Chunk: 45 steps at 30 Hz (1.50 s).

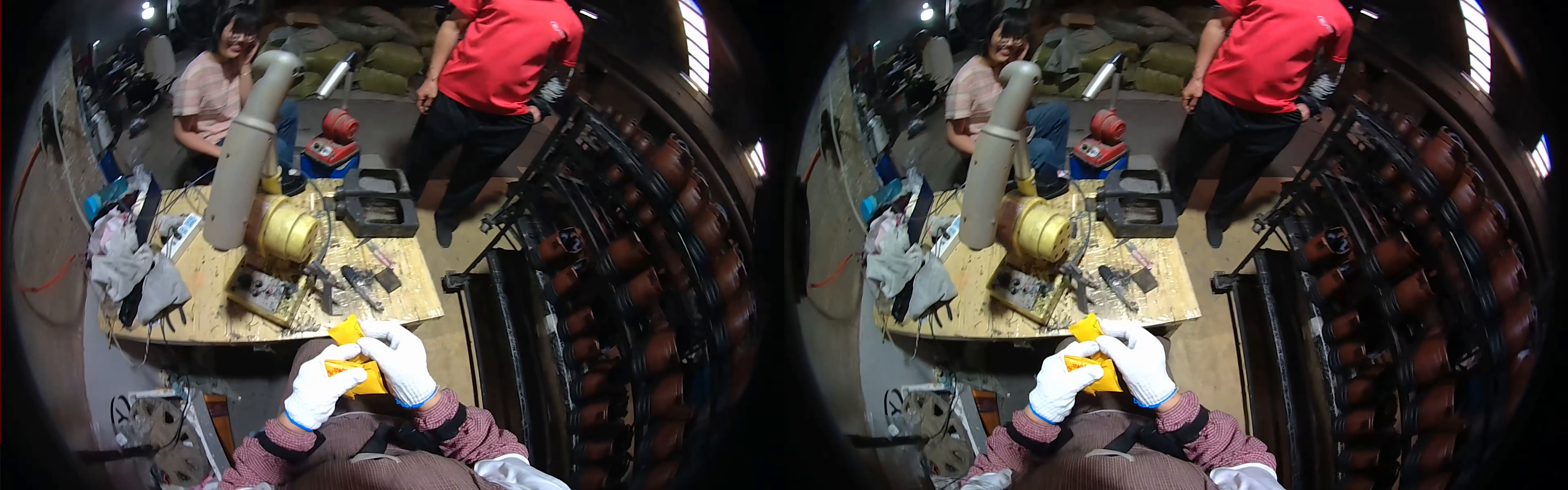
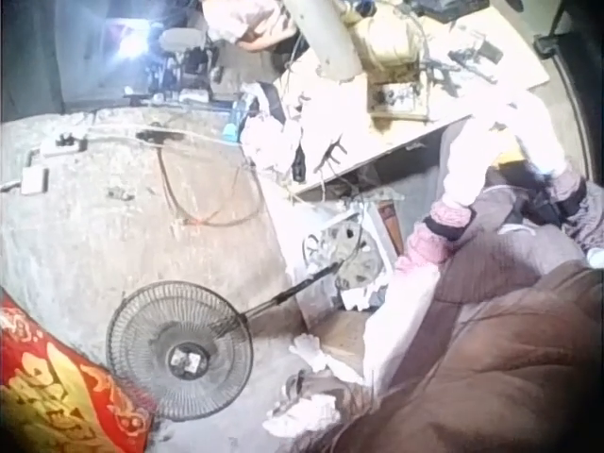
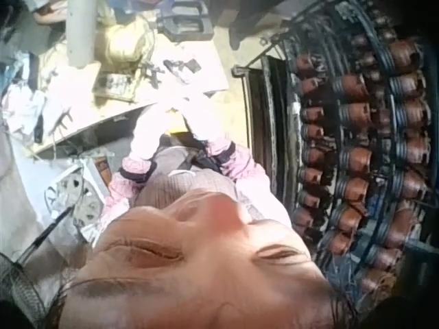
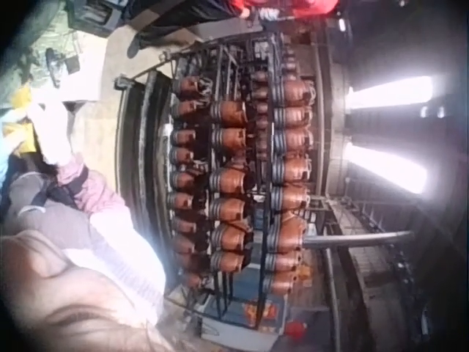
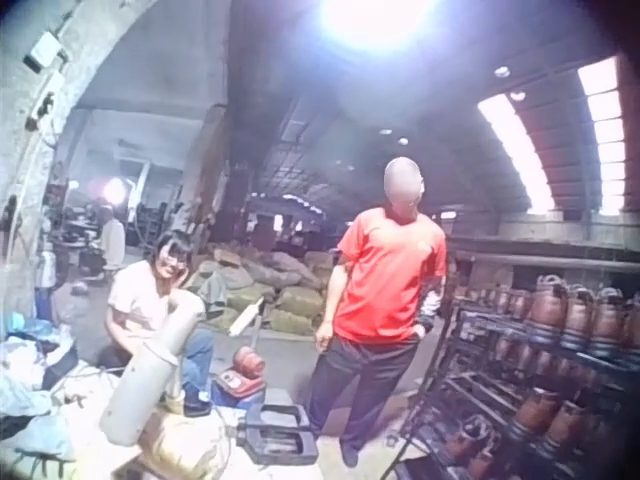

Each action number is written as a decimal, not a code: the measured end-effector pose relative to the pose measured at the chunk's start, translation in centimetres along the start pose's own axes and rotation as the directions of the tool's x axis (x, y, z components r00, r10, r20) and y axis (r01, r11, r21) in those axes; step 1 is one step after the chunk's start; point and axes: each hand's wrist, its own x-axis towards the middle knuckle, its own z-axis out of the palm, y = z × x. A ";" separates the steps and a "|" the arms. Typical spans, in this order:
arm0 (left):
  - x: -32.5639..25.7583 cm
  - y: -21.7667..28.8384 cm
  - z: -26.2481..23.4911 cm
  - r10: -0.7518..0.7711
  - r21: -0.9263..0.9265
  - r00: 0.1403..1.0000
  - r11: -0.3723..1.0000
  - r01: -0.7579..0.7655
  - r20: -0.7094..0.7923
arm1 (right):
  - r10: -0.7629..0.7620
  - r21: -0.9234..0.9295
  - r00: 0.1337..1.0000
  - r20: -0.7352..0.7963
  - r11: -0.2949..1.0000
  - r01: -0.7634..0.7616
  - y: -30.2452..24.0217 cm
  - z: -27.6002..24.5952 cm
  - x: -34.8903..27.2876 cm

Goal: Inspecting and cleaning shoes at a manufacturing station and moving them to a rack.

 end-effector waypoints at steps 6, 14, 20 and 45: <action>-2.2 -1.4 -4.8 -0.070 -0.246 0.973 0.969 0.015 -0.218 | 0.055 0.012 0.997 0.051 0.998 -0.056 -0.6 0.9 -0.3; -5.3 -2.7 -15.7 0.109 -0.418 0.861 0.839 -0.348 -0.497 | 0.106 0.213 0.994 0.005 0.971 -0.105 -0.5 -1.5 0.1; -6.2 -3.3 -16.9 0.104 -0.412 0.817 0.824 -0.390 -0.567 | 0.082 0.292 0.987 0.135 0.949 -0.118 1.8 -1.6 -0.6; -4.9 1.0 -26.1 0.283 -0.632 0.877 0.611 -0.477 -0.388 | 0.338 0.436 0.939 0.069 0.836 -0.333 1.0 -2.4 -0.5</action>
